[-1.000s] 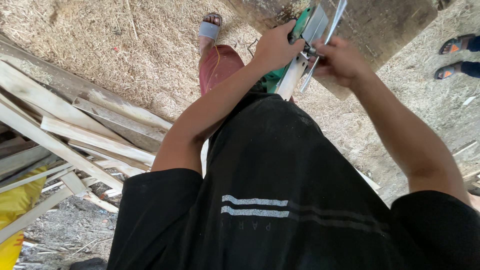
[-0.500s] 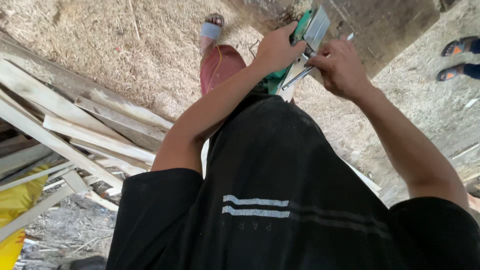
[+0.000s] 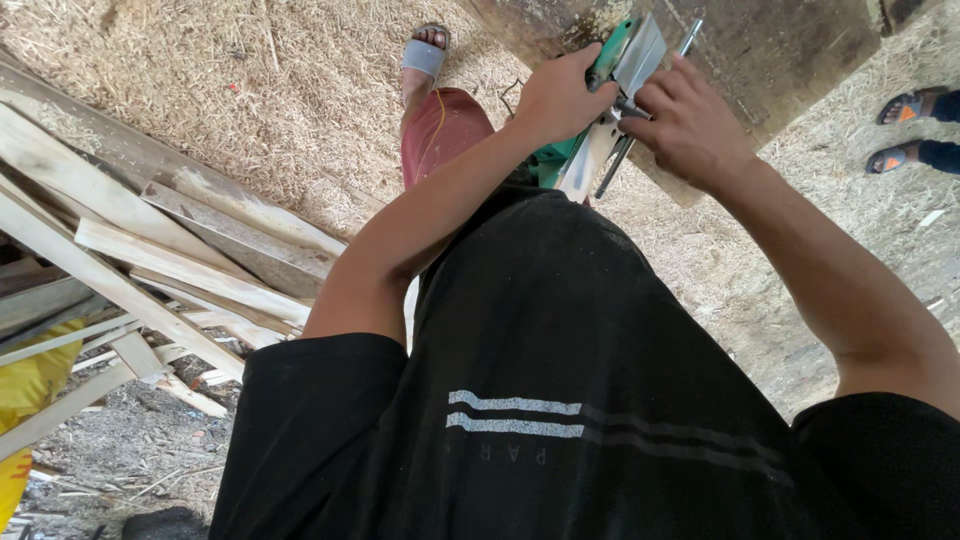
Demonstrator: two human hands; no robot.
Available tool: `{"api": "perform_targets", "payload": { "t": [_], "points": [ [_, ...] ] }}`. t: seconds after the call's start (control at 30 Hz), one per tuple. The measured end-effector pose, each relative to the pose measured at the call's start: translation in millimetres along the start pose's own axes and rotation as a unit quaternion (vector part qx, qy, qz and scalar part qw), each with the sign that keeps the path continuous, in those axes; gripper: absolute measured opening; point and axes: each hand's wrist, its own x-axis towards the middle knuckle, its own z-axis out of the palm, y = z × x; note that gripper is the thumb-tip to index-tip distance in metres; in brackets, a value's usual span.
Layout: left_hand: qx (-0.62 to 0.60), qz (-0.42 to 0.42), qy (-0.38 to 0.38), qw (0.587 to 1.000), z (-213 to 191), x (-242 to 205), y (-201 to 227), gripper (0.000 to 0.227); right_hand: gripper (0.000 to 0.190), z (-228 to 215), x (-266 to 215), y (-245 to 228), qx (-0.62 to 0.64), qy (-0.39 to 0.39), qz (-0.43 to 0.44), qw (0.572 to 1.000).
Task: The person adjusts a green and silver handheld power tool on a wooden workbench using a wrench and a metal ruler. They repeatedly loosen and tighten screws on the tool's base plate while checking alignment with the ruler.
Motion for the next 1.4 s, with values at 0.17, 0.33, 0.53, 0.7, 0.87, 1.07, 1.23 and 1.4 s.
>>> {"api": "perform_targets", "payload": {
  "t": [0.17,0.33,0.53,0.7,0.87,1.07,1.23,1.4],
  "points": [
    [0.008,0.027,0.018,0.999,2,-1,0,0.072,0.018,-5,10,-14,0.574,-0.047,0.406,0.709],
    [0.01,0.011,-0.011,1.0,0,5,-6,0.077,0.015,-28,11,-26,0.773,0.05,0.453,0.441],
    [-0.018,0.046,0.022,0.999,8,2,-10,0.074,0.017,-26,-15,-16,0.39,0.046,0.217,0.894],
    [0.001,0.066,0.034,0.997,20,7,-21,0.074,0.012,9,-20,-13,0.15,0.031,0.134,0.979],
    [-0.01,0.049,0.019,0.999,8,0,-15,0.061,0.019,5,-9,-14,0.17,0.066,0.075,0.98],
    [0.016,0.097,0.029,0.995,-1,22,0,0.068,0.016,-3,15,5,0.177,0.013,0.121,0.977],
    [0.035,-0.012,-0.055,0.998,13,4,-23,0.05,0.024,23,3,-17,0.414,-0.037,0.323,0.85],
    [0.079,-0.027,-0.067,0.994,7,16,-9,0.07,0.029,44,4,-7,0.434,-0.03,0.314,0.844]
  ]
}}
